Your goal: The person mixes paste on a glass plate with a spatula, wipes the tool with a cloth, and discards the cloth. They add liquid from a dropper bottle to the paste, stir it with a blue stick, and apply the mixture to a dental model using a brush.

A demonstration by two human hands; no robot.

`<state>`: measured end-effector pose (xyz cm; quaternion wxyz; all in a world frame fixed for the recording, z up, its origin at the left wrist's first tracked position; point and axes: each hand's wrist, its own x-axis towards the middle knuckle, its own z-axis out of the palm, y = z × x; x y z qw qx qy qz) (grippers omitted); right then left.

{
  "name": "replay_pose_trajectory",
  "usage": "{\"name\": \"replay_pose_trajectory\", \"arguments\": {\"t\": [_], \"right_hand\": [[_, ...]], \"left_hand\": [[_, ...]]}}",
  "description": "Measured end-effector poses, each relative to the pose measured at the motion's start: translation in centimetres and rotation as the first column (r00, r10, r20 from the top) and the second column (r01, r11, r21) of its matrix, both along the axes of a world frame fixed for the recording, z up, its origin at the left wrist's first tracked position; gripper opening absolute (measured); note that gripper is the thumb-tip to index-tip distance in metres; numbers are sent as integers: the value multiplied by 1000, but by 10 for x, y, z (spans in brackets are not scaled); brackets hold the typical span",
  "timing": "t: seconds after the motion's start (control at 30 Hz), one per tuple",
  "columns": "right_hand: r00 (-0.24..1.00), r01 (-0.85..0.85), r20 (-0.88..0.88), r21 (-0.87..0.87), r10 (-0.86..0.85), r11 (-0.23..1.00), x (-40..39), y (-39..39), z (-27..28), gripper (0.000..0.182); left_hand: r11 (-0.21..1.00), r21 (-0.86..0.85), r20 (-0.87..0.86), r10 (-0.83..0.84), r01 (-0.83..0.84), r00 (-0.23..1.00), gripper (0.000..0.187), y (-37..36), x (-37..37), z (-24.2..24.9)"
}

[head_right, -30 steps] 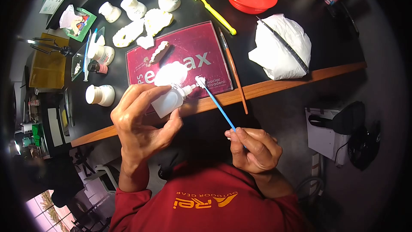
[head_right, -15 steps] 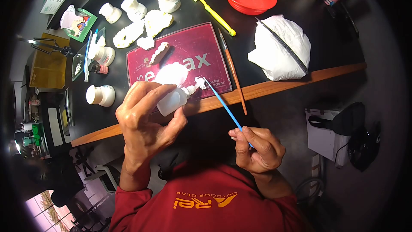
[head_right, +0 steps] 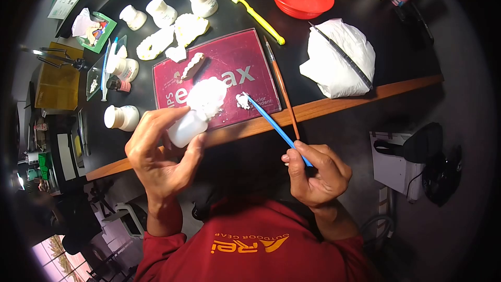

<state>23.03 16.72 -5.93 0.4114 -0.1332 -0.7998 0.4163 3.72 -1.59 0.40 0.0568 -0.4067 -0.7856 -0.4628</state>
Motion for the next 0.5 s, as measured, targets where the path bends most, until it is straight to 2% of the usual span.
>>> {"name": "replay_pose_trajectory", "arguments": {"t": [0.1,0.2,0.37,0.5], "right_hand": [[990,-17,143,37,11,999,-1,9,17,20],[973,-55,230,97,31,994,-6,12,36,18],[923,-115,384,224,21,968,-14,13,60,17],[958,-111,287,363,2,925,-23,15,63,15]], "left_hand": [[998,67,118,-5,-3,993,39,-18,-1,-9],[970,242,66,9,-24,998,41,-23,-7,-24],[962,272,90,-24,-1,996,42,-39,-15,-31],[954,298,135,-62,19,989,41,-45,-17,-35]]}}
